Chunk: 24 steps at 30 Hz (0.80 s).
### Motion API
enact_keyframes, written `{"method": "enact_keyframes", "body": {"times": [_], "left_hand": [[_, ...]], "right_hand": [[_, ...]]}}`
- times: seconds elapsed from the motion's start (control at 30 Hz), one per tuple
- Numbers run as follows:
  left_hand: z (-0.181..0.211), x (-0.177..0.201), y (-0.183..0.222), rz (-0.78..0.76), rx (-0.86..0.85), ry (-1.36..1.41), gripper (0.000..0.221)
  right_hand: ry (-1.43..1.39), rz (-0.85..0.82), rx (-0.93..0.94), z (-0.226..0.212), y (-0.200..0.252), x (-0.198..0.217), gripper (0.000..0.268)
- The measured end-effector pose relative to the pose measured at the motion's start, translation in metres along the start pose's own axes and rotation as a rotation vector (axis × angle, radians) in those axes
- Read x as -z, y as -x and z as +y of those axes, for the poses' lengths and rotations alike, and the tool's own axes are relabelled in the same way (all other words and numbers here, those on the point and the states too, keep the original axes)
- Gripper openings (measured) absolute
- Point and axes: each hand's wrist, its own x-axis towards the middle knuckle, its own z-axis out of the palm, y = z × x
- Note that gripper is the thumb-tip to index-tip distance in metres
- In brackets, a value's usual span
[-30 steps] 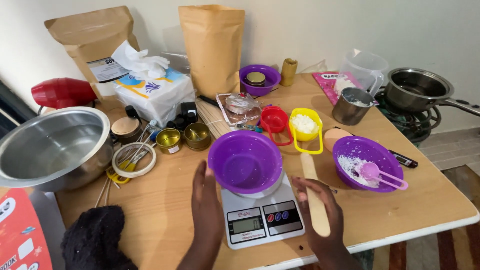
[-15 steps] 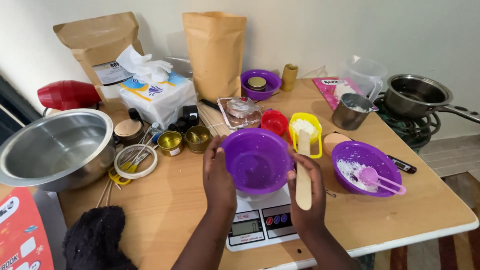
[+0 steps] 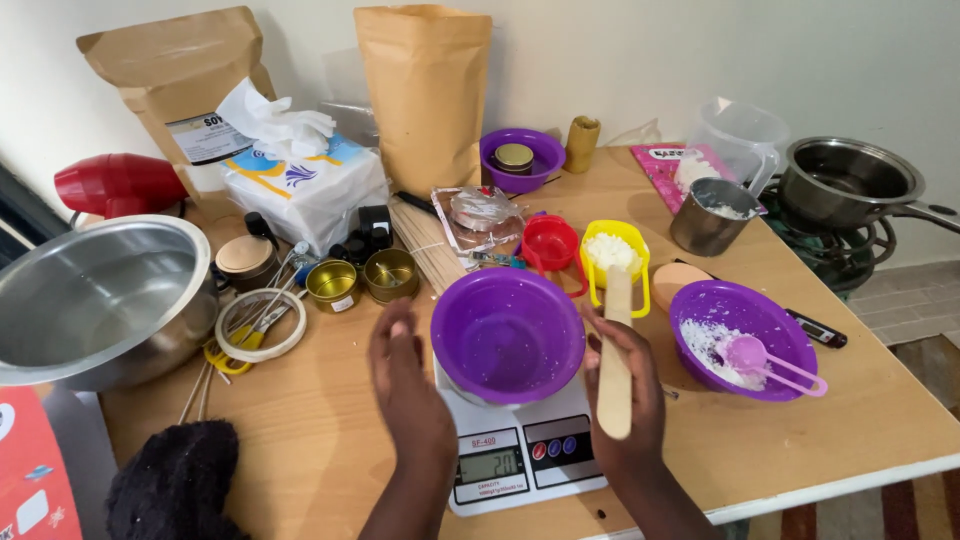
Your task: Measuring soy wax flakes into a bowl on a digital scale using measuring cups and a wooden stick for candle making.
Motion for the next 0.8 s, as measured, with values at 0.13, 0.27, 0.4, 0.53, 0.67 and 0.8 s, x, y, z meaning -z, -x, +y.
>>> {"method": "enact_keyframes", "body": {"times": [0.13,0.27,0.4,0.53,0.67,0.8], "left_hand": [[0.012,0.021,0.024,-0.017,-0.276,0.120,0.019],[0.042,0.024,0.044,-0.361,-0.007,-0.431,0.023],[0.042,0.017,0.043,-0.559,0.585,-0.450,0.020],[0.024,0.023,0.042,-0.632,0.519,-0.371,0.019],[0.017,0.024,0.044,-0.596,0.454,-0.351,0.014],[0.002,0.022,0.048,-0.494,0.343,-0.173,0.015]], "right_hand": [[0.174,-0.088,0.136,-0.023,-0.008,0.012,0.030],[0.118,-0.236,0.143,-0.032,-0.014,0.016,0.036],[0.136,-0.369,0.207,-0.038,-0.020,0.009,0.045],[0.230,-0.440,0.263,-0.036,-0.019,0.008,0.049],[0.210,-0.455,0.129,-0.032,-0.013,0.012,0.060],[-0.253,0.030,-0.236,-0.046,0.004,0.008,0.061]]}}
